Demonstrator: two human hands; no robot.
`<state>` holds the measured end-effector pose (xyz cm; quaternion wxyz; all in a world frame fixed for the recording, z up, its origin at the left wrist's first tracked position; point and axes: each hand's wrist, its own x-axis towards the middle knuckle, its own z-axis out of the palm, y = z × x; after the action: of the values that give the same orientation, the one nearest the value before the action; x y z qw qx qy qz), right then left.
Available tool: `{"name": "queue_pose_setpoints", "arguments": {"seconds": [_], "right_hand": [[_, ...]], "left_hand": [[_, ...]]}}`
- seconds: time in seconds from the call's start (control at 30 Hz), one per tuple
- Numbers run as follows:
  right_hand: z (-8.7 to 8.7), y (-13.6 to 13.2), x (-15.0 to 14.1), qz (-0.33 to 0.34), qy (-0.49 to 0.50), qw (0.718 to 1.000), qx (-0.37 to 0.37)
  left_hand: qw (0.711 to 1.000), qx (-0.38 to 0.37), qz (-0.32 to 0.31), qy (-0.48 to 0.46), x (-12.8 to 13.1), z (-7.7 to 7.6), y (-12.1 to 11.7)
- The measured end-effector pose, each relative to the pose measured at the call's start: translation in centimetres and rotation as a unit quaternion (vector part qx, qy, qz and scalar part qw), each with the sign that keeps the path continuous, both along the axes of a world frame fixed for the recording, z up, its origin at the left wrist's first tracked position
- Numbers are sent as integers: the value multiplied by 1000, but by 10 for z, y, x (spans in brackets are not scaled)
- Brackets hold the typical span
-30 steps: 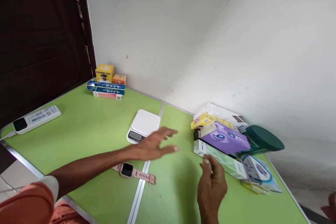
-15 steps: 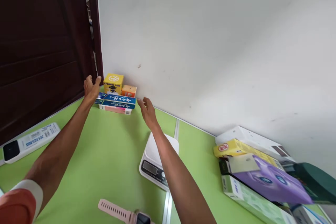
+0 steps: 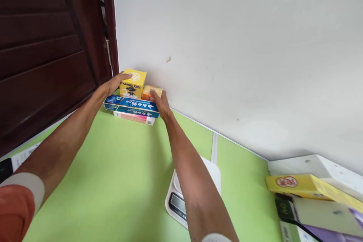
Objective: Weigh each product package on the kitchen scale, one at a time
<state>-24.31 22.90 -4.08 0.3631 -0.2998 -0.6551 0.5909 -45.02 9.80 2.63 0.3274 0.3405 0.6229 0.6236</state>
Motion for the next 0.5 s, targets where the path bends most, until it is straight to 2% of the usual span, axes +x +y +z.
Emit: {"name": "queue_pose_setpoints", "arguments": {"seconds": [0.13, 0.3, 0.5], "right_hand": [[9, -10, 12, 11, -21, 997, -72], [12, -38, 31, 25, -3, 997, -77], [5, -71, 57, 27, -9, 997, -66]], "left_hand": [[1000, 19, -18, 0, 9, -3, -11], [999, 44, -6, 1, 30, -5, -35], [999, 44, -6, -12, 61, -3, -75]]}}
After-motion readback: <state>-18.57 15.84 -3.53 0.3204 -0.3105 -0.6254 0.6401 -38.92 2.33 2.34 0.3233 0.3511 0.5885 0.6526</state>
